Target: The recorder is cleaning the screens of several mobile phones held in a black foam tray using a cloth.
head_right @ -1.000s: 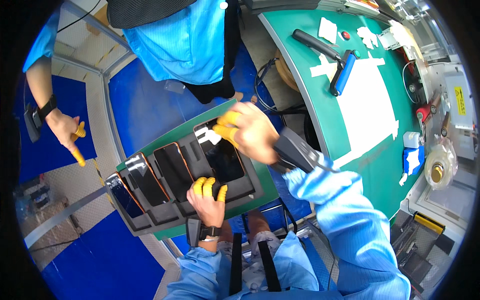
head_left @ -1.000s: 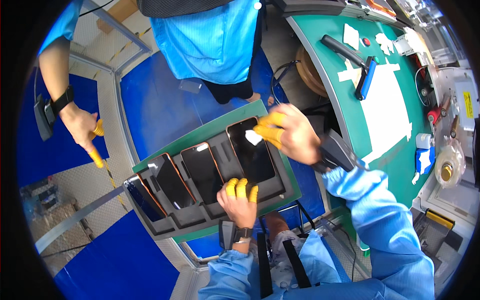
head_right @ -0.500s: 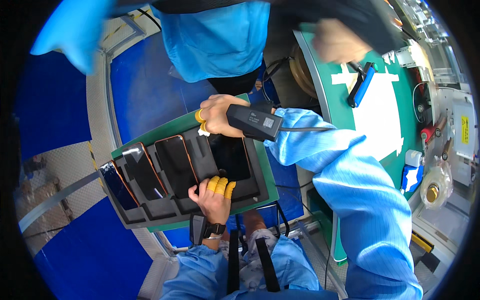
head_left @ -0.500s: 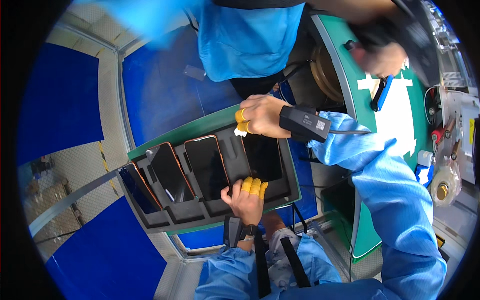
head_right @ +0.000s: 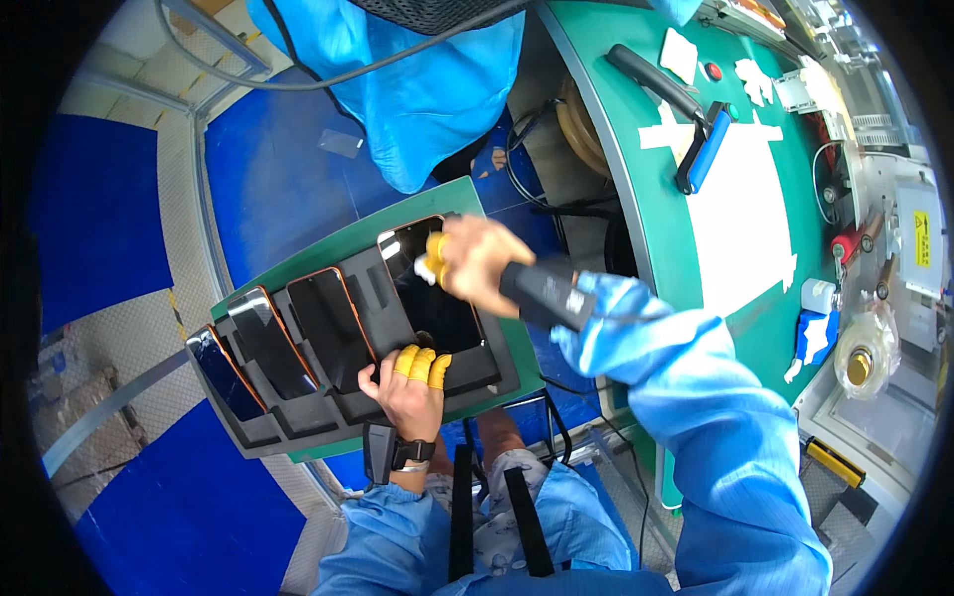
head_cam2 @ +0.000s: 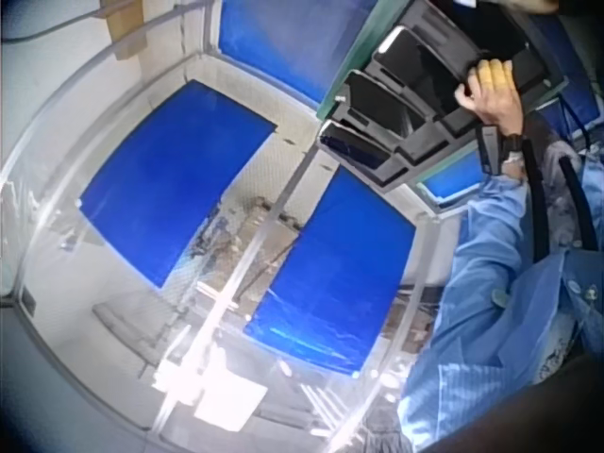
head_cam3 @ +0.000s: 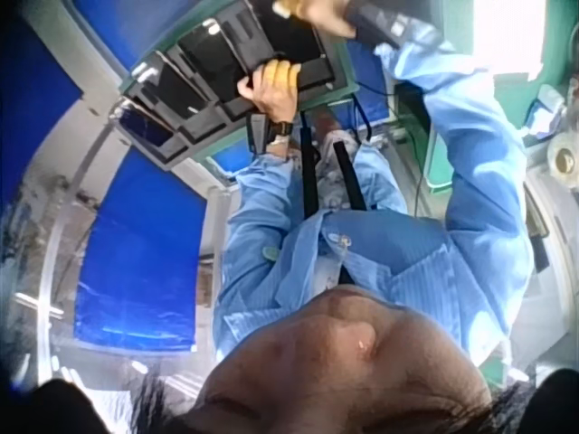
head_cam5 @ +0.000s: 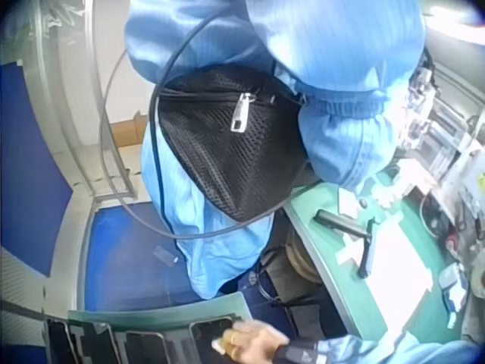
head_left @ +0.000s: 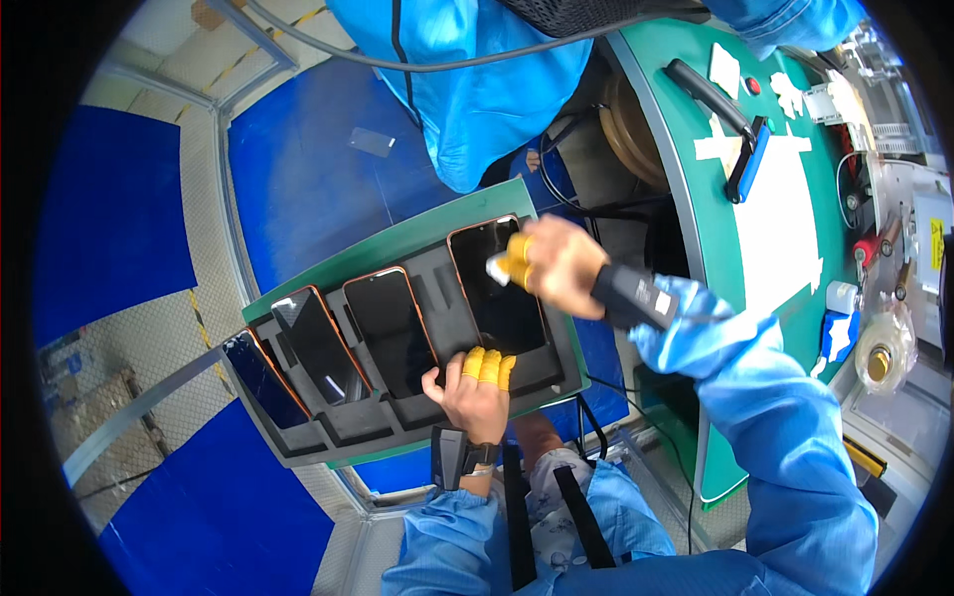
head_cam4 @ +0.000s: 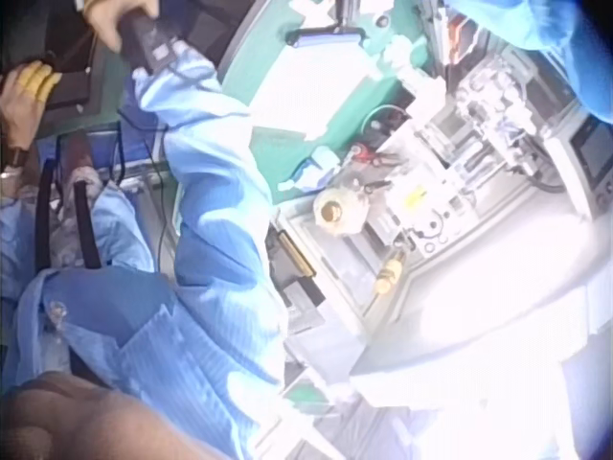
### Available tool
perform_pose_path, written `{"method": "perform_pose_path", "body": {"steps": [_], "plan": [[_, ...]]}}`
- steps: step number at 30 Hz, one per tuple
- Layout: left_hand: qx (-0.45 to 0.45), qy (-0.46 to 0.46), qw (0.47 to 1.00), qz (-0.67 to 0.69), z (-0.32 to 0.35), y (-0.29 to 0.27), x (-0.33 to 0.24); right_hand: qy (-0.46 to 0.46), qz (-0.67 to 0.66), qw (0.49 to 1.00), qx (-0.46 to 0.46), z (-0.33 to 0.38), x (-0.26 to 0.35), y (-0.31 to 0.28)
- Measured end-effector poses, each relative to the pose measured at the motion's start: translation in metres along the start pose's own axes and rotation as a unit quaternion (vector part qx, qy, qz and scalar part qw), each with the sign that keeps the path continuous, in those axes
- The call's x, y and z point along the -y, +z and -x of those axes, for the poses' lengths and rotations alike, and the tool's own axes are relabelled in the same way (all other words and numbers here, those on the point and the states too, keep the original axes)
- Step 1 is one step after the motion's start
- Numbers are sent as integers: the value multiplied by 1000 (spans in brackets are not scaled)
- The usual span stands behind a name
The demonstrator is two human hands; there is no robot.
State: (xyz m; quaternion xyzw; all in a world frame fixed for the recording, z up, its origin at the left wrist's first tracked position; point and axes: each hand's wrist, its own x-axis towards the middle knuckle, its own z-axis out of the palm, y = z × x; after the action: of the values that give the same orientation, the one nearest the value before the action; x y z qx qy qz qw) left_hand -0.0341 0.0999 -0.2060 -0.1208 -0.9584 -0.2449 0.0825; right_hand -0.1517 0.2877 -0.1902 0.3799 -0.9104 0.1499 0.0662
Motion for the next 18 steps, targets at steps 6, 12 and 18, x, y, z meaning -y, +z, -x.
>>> {"method": "perform_pose_path", "body": {"steps": [6, 12, 18], "plan": [[7, -4, 1000, -6, 2, -1, 1, 19, -156, 986, -50, 60, 77, 15], [15, -6, 1000, -16, 5, 1, 3, 104, -109, 979, -137, -20, -1, 16], [19, -56, 998, -33, 9, 1, 4, 23, -109, 989, -95, 5, 65, 37]]}}
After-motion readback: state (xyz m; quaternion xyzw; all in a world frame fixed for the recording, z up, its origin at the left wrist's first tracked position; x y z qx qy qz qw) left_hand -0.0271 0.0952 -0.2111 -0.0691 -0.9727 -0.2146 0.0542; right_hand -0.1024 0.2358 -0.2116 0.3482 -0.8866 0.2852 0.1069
